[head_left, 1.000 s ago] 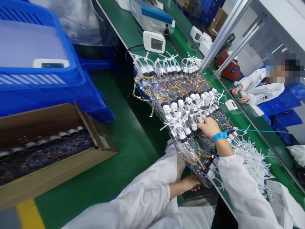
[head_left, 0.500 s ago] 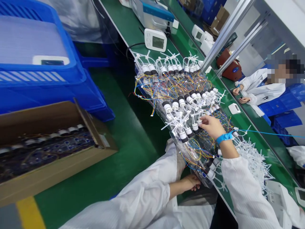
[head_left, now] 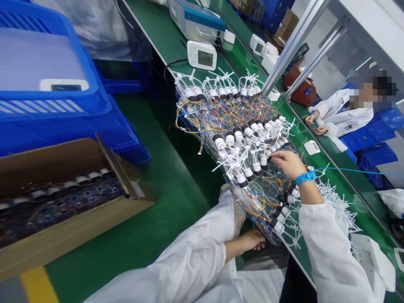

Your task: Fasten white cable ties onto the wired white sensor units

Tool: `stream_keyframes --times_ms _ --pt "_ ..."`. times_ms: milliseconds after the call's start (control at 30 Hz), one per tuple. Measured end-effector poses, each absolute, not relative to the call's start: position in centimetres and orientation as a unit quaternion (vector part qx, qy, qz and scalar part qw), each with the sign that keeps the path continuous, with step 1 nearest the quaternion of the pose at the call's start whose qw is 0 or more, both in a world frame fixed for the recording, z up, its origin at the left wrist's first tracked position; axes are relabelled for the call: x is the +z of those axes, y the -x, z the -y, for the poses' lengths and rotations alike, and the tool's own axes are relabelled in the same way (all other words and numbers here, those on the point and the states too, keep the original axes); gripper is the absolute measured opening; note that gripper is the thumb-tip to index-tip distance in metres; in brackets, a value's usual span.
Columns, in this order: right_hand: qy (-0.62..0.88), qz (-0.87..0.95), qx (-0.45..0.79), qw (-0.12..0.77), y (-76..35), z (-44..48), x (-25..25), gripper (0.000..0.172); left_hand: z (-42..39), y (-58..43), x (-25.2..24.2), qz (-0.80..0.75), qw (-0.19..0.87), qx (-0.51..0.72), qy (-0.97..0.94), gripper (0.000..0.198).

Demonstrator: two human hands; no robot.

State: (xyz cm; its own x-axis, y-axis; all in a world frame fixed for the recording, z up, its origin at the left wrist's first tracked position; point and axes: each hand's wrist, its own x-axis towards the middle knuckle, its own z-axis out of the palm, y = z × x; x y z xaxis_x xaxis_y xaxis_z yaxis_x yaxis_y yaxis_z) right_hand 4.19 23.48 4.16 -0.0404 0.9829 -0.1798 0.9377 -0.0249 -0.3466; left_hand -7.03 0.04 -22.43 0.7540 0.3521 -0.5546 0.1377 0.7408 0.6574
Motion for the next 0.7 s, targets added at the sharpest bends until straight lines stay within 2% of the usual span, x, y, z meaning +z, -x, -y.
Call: stream_keyframes --times_ms 167,267,367,533,700 --pt "0.692 0.707 0.144 0.012 -3.7 -23.8 4.7 0.027 -0.1 7.0 -22.3 -0.339 0.869 0.068 -0.354 0.032" --pt "0.686 0.713 0.145 0.017 -2.3 -23.8 4.3 0.021 0.0 6.9 -22.4 -0.339 0.871 0.073 -0.347 0.033" --pt "0.689 0.711 0.138 0.032 -0.8 -23.8 3.4 0.024 0.2 6.9 -22.7 -0.344 0.871 0.086 -0.341 0.031" --pt "0.682 0.723 0.109 -0.003 0.5 -24.2 2.6 0.021 0.3 6.7 -23.5 -0.347 0.870 0.073 -0.343 0.030" --pt "0.648 0.753 0.116 0.000 0.2 -24.4 2.9 0.031 0.4 6.4 -24.2 -0.347 0.869 0.063 -0.347 0.028"
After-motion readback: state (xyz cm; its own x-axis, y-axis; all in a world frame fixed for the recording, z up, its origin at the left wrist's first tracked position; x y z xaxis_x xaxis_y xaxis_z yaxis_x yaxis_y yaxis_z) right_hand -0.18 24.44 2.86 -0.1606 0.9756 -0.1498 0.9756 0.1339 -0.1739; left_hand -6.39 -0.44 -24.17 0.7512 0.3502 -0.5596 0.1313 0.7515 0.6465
